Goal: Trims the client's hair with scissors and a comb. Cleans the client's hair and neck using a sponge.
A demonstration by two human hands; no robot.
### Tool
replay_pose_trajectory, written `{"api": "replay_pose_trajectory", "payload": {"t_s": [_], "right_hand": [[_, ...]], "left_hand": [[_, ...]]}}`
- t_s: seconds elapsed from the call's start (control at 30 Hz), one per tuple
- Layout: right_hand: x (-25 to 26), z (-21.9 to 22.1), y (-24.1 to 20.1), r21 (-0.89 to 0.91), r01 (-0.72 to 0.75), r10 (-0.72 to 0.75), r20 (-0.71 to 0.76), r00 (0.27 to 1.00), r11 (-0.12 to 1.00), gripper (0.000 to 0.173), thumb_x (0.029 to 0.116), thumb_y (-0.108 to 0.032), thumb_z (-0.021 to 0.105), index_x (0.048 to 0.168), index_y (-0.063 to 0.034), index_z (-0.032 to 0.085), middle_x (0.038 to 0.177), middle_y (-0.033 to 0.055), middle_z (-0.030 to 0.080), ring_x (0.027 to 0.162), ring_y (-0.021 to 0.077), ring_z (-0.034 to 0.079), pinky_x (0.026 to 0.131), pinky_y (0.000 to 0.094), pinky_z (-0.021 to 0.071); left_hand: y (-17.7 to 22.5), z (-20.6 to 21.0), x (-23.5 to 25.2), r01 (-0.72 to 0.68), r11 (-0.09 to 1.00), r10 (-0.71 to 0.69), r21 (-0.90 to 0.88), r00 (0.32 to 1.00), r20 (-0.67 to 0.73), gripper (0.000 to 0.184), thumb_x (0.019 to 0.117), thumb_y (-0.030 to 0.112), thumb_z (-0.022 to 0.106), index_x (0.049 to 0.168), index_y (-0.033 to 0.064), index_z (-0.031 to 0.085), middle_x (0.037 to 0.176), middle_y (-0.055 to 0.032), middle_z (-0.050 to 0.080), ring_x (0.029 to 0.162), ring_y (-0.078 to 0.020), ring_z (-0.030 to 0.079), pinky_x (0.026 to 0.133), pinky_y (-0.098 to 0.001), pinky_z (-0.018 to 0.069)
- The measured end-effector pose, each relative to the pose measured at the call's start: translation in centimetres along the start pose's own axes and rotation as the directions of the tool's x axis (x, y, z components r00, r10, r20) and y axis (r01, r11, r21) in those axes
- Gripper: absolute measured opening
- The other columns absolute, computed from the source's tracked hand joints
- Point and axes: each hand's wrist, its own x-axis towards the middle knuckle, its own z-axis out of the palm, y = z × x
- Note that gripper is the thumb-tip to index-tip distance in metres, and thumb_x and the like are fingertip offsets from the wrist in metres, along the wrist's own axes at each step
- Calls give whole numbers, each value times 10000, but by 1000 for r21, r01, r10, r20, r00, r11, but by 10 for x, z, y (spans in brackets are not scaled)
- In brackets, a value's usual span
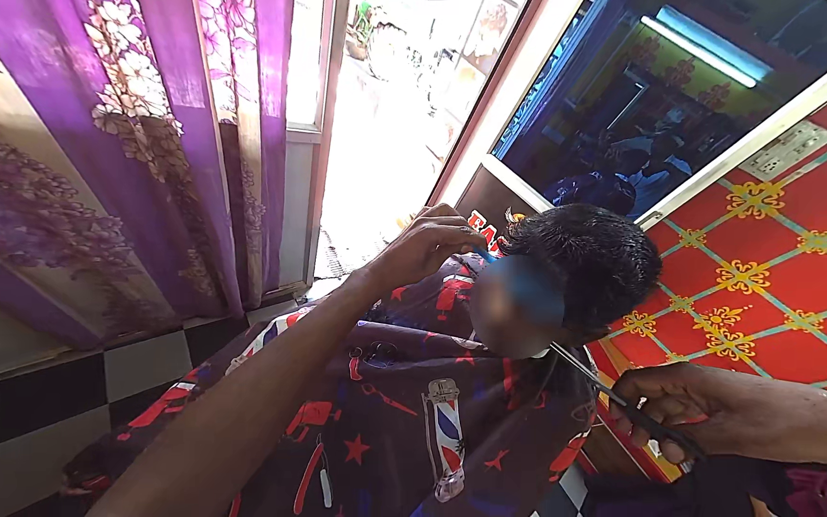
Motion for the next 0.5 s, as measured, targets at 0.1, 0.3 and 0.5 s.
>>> {"api": "replay_pose_trajectory", "payload": {"t_s": [0.1,0.3,0.5], "right_hand": [[-1,-6,1,25,1,-1,-4,1000,1000,400,880,-247,768,1246,-140,647,1114,33,709,883,123,700,754,268,590],[7,-14,-3,3,36,-35,-61,997,999,448,865,-337,796,1235,-127,658,1090,42,720,892,121,709,769,259,595],[17,-15,-16,20,19,-17,-103,995,1000,428,861,-273,812,1233,-121,666,1075,56,720,906,141,714,796,263,598]], "left_hand": [[0,0,0,0,1000,0,6,1000,0,245,1035,105,548,1128,117,774,1078,-33,740,1117,-202,629,1023,-437,450],[2,-1,1,-4,1000,5,26,1000,-13,235,1035,115,557,1114,127,778,1071,-35,738,1111,-208,633,1013,-458,456],[2,-2,1,-9,999,10,45,1000,-7,246,1036,115,554,1132,135,780,1101,-37,736,1128,-211,627,1007,-451,455]]}}
